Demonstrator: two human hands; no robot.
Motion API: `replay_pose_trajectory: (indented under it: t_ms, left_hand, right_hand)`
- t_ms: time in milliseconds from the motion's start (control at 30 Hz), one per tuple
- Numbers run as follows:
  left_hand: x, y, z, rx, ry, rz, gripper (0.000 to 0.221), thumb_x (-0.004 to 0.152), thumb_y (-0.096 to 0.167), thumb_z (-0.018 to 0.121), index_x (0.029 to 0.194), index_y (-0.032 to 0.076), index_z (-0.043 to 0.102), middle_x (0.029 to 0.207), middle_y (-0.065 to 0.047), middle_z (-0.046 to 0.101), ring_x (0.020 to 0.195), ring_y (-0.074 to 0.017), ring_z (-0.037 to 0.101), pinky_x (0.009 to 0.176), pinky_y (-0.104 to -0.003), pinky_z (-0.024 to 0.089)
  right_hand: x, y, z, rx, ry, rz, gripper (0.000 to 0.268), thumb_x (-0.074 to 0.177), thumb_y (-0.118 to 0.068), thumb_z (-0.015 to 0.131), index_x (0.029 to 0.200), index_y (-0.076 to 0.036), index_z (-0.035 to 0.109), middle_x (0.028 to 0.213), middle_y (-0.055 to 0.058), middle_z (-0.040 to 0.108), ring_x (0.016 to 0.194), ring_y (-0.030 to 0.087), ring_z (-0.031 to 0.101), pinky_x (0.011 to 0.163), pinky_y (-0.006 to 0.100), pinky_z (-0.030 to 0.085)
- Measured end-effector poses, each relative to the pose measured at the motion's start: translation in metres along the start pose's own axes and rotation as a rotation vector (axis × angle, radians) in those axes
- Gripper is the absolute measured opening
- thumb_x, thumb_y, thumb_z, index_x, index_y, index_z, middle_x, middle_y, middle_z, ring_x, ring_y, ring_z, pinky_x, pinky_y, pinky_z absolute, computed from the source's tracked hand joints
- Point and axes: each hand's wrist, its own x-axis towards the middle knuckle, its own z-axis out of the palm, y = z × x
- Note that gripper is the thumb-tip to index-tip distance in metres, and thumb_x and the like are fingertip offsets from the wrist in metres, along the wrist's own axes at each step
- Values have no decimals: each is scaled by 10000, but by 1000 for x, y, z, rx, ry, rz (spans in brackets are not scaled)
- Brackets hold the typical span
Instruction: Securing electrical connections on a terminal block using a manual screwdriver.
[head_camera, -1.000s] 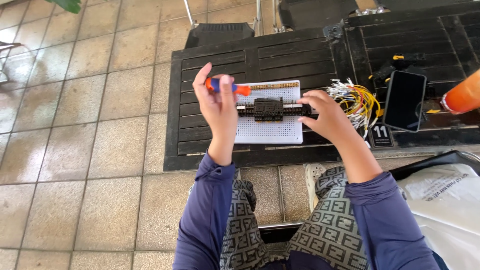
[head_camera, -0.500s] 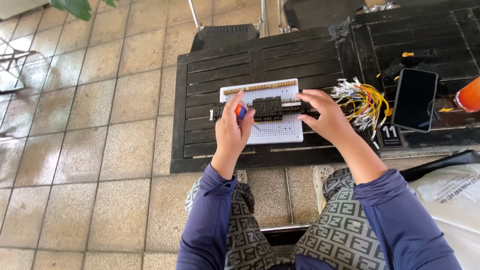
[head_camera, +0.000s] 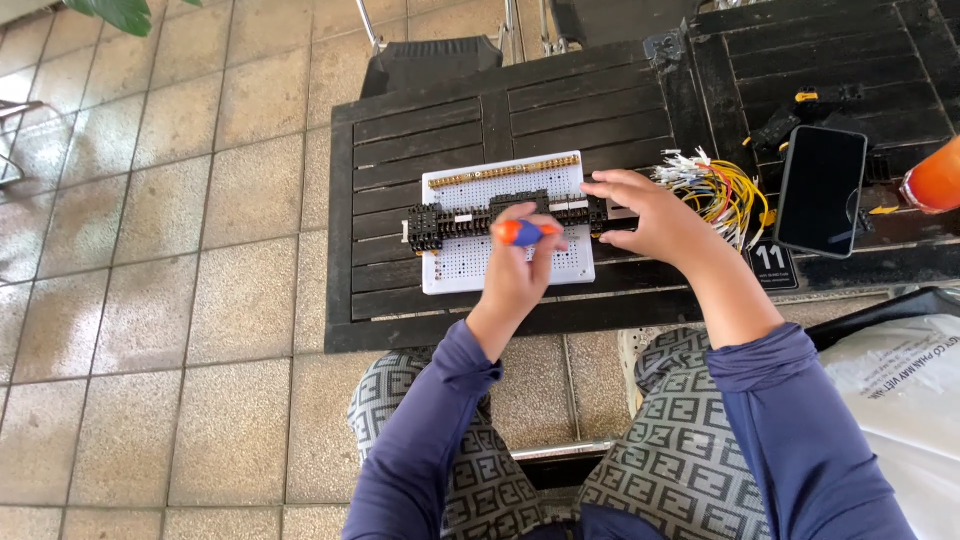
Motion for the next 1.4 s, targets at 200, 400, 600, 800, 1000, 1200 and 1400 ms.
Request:
replay_pose_trajectory:
  t_ms: [200,400,600,800,1000,1200,1400]
  left_hand:
    - [12,24,14,131,-18,83,214,1038,98,550,1193,7,433,978,-37,660,689,-172,739,616,-262,625]
    - [24,28,20,302,-52,202,268,1009,93,609,1186,-26,447,975,-90,662,680,-208,721,597,-284,618]
    - [35,35,27,421,-171,67,404,1046,234,578,1207,-94,406,765,-175,655,568,-344,694,475,-403,582]
    - [64,61,33,375,-100,-31,423,1072,207,504,1233,-143,330,676,-229,616,547,-394,679,468,-450,575]
    - [68,59,32,440,-128,-174,487,1072,321,485,1307,-74,324,664,-244,630,599,-413,703,507,-445,586]
    - [61,27,39,488,-167,-304,525,1066,385,455,1325,-53,329,689,-250,652,623,-436,708,516,-492,575]
    - [73,61,28,339,-122,-258,449,1079,280,491,1338,-55,340,710,-166,631,567,-277,689,510,-364,594]
  right_hand:
    - [0,3,-1,0,1,-37,646,803,-140,837,1409,-93,619,1520,99,545,1410,370,474,1101,521,442]
    - [2,12,2,-23,13,-60,644,798,-121,841,1406,-99,630,1514,100,550,1393,381,489,1077,524,470]
    - [0,1,0,-32,15,-11,651,793,-96,835,1408,-120,625,1534,68,531,1382,372,498,1031,510,516]
    - [4,16,12,-89,56,-44,681,781,-120,868,1418,-128,626,1531,52,528,1293,383,569,985,493,551]
    - [4,6,18,-255,119,-142,663,747,-205,889,1357,-78,662,1493,92,573,1141,308,675,1038,484,498]
    - [12,36,28,-350,131,-177,655,736,-226,875,1333,-56,666,1439,137,614,1270,339,620,1087,484,450]
    - [11,45,24,-166,120,-177,701,750,-151,866,1406,-66,635,1448,184,584,1237,440,599,1077,569,442]
